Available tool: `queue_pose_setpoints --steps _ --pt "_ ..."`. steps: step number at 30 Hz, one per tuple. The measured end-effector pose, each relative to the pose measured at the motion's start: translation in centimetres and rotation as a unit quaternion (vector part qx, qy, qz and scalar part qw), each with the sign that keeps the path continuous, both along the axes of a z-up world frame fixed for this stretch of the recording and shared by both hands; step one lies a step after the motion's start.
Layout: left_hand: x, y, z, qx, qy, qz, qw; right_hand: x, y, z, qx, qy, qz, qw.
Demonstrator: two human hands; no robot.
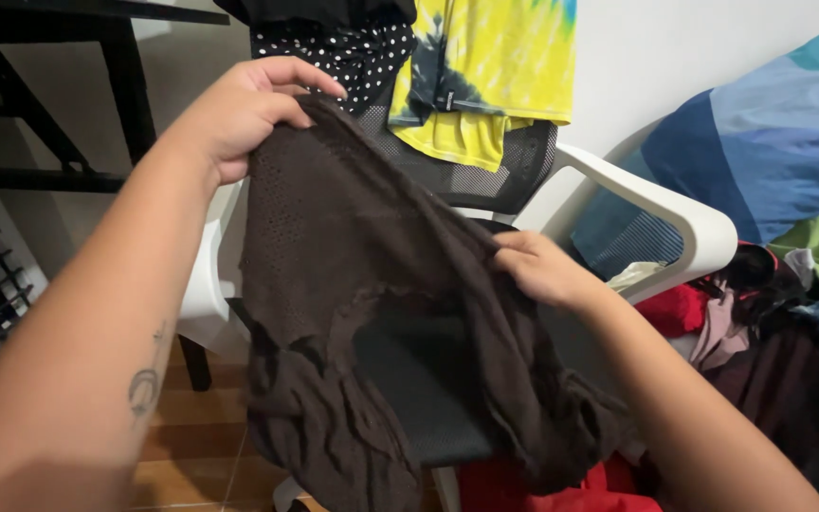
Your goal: Folding a purple dress and a brown top on an office chair.
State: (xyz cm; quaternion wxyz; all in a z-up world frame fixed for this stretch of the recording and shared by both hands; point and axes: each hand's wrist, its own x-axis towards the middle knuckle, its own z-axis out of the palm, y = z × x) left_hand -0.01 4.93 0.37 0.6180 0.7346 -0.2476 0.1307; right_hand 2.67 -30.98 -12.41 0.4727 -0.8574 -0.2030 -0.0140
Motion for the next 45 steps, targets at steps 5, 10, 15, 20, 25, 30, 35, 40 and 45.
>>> queue_pose_setpoints --steps 5,10,15,20,25,30,35,40,45 --pt "0.7 0.4 0.4 0.075 -0.006 0.005 0.997 1.4 -3.0 3.5 -0.237 -0.221 -0.127 0.937" --pt "1.8 0.3 -0.1 0.350 -0.078 0.179 0.916 3.8 -8.5 7.6 -0.164 -0.368 -0.247 0.881" --pt "3.3 0.1 -3.4 0.538 -0.033 0.262 0.801 6.0 -13.2 6.9 -0.341 -0.328 -0.282 0.835" --pt "1.7 2.1 -3.8 0.528 -0.010 0.311 0.791 4.1 -17.0 6.8 -0.365 -0.244 -0.358 0.824" --pt "1.9 4.6 -2.4 0.586 -0.102 0.404 0.695 1.9 -19.2 8.0 -0.376 -0.194 -0.414 0.806" --pt "0.1 1.5 -0.5 0.588 -0.088 0.433 0.677 2.1 -19.0 9.2 -0.426 -0.270 -0.520 0.689" --pt "-0.3 -0.5 0.9 0.617 -0.042 0.418 0.665 0.6 -19.4 9.7 -0.287 -0.396 -0.458 0.742" --pt "1.1 -1.0 1.5 0.602 -0.010 0.339 0.723 1.8 -21.2 10.3 -0.163 -0.550 -0.315 0.756" --pt "10.7 -1.1 -6.1 0.527 -0.067 0.424 0.733 3.8 -16.5 10.9 -0.295 -0.343 -0.477 0.753"
